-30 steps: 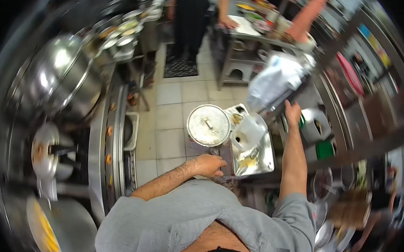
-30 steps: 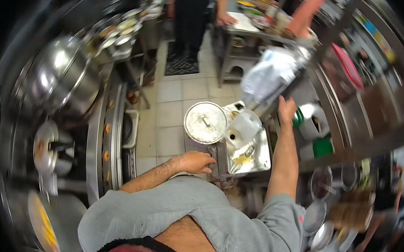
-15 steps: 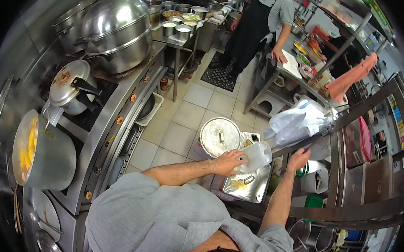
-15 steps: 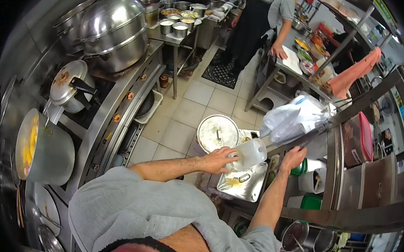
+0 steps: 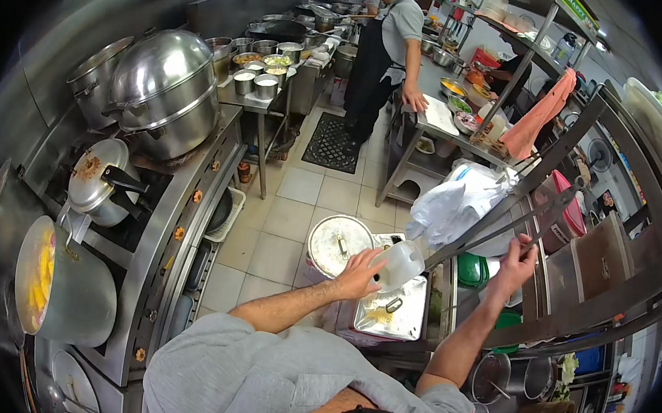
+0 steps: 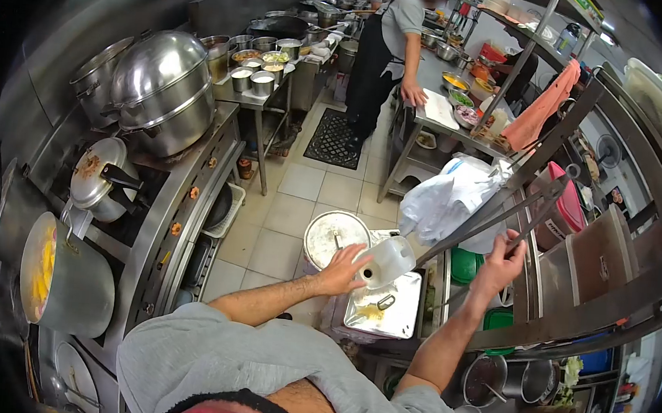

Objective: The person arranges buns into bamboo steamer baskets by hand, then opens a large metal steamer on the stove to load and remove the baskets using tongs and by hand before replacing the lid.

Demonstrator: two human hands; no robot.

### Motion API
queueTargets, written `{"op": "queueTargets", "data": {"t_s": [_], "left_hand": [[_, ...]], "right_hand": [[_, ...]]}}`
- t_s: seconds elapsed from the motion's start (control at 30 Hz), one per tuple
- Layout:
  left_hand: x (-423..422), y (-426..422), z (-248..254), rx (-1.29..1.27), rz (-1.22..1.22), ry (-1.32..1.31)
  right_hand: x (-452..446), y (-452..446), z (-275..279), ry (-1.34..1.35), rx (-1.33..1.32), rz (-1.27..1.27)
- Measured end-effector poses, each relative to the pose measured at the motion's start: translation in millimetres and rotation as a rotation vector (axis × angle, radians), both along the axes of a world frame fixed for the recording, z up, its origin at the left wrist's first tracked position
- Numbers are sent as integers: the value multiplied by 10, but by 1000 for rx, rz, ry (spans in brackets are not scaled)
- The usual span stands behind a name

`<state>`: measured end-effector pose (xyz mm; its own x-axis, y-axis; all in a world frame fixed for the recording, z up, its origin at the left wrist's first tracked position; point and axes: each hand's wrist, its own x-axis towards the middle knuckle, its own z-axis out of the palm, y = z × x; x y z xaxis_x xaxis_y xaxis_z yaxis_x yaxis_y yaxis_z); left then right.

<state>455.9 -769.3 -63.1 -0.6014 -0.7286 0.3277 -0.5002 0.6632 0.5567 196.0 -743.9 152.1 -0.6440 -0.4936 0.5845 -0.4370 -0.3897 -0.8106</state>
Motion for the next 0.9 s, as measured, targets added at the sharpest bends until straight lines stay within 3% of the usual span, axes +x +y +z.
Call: {"op": "queueTargets", "data": {"t_s": [0.13,0.2,0.3,0.33,0.37,0.43,0.47,0.57,0.63,0.73,0.8,0.83,0.9], "left_hand": [[94,91,1274,-99,-21,353],[208,145,1804,-242,-85,340],[369,89,2180,-242,-215,359],[441,67,2282,-406,-101,291],[529,-34,2295,-420,-107,289],[724,-305,2251,-396,-54,314],[817,-425,2233,-407,-30,409],[1263,-766,2184,-290,-76,352],[1523,-967,2119,-258,-80,325],[1889,-1238,2126,-42,-115,87],[2113,-1421,2035,-89,-108,9],[2233,-1510,2001,-141,-94,-71],[2514,-1723,1979,-197,-86,-146]], "right_hand": [[297,293,549,-237,-79,406],[511,331,726,-292,-158,531],[918,275,770,-393,-305,680],[995,226,759,-447,-412,776],[1013,126,688,-479,-477,1016],[1343,-72,592,-473,-483,899],[1549,-154,584,-422,-453,989],[1868,-527,434,-412,-308,1351],[2044,-827,256,-378,-275,1344],[2380,-1224,76,-450,-261,1257],[2631,-1490,5,-545,-313,1257],[2784,-1578,19,-540,-266,1064],[2942,-1786,-15,-621,-236,1056]]}}
